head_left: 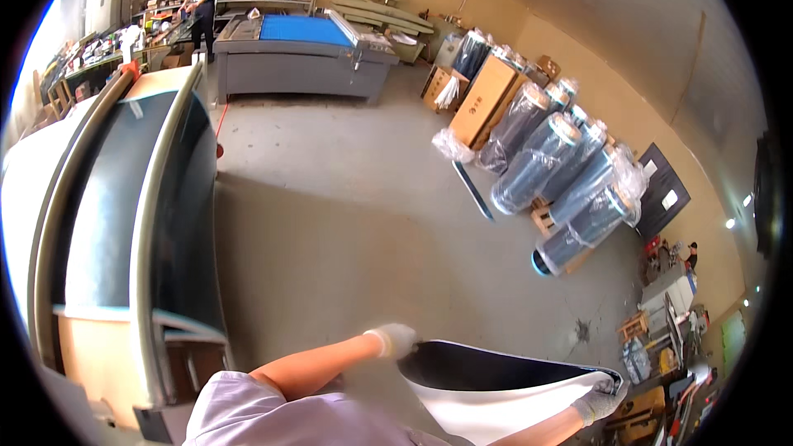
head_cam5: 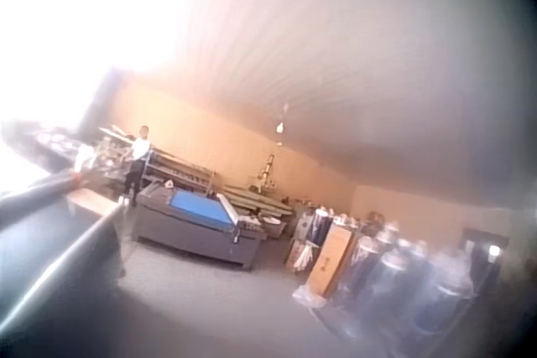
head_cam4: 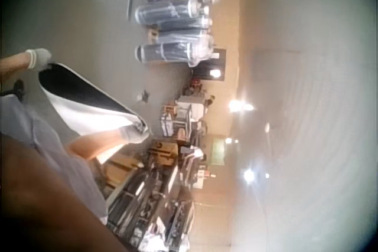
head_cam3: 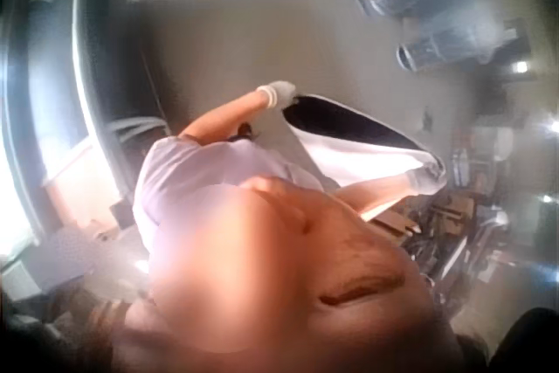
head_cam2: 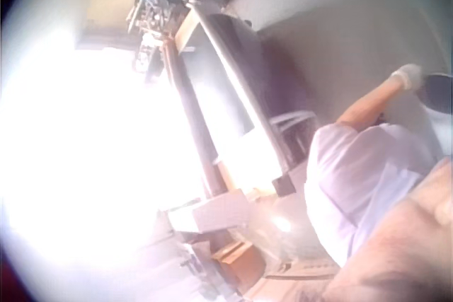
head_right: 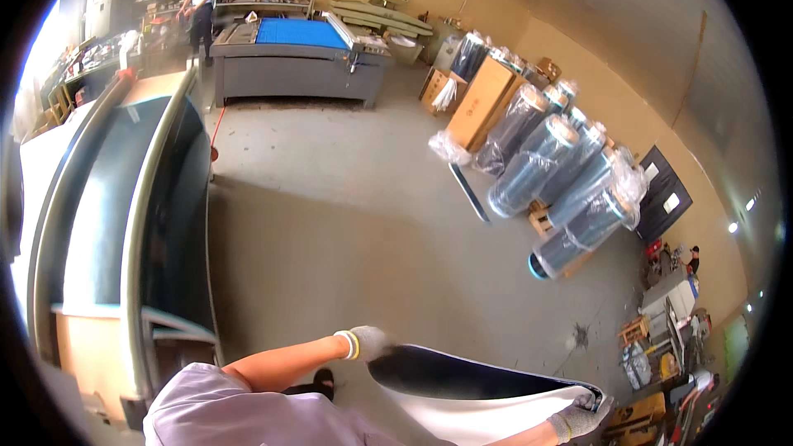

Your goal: The person places a large dark sheet onto a cutting machine, operates the control panel to cut the sheet into strips, and then uses a utility knife to manually separate the cut pieces. The person handles the sheet and the resulting strips throughout the process.

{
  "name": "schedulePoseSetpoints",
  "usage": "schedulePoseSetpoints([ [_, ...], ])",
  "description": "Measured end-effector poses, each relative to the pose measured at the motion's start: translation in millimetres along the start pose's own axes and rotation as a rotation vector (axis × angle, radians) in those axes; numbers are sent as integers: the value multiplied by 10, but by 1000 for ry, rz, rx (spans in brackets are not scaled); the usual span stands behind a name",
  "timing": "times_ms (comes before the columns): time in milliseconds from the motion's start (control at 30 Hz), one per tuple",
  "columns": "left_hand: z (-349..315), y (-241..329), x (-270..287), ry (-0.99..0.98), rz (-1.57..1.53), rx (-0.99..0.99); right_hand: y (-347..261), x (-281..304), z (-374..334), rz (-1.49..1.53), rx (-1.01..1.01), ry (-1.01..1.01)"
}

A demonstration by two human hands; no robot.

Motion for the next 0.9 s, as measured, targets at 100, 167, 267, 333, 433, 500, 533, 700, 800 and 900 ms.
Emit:
schedulePoseSetpoints([
  [100,715,-421,737,11,-42,-41,935,-879,45,-107,125,102],
  [167,1166,-754,1230,23,-135,-89,1621,-1226,364,-192,183,-21],
  [267,1871,-1299,1962,-34,-205,-5,2689,-1921,484,-144,142,-44],
  [333,2248,-1600,2549,-34,-102,5,3581,-2425,516,-76,52,-4],
  [433,2937,-2415,3327,35,-73,74,5051,-3194,522,-5,-4,-184],
  [500,3422,-3127,3749,91,-65,80,5826,-3968,190,14,-70,-256],
  [533,3578,-3543,3886,120,-45,61,6182,-4288,-15,27,-81,-292],
  [700,3663,-4547,5191,269,-243,226,7966,-5684,-639,-69,19,-422],
  [800,3683,-5128,6034,256,-366,328,8993,-6432,-1097,-26,225,-613],
  [900,3809,-5977,6718,239,-418,416,9748,-7232,-1822,55,333,-747],
])
Point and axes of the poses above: each hand's wrist, its own z-axis towards the middle knuckle, its own x-axis out of the back of the hand, y = z × x, the point moved 2 cm from there along z, towards the middle knuckle
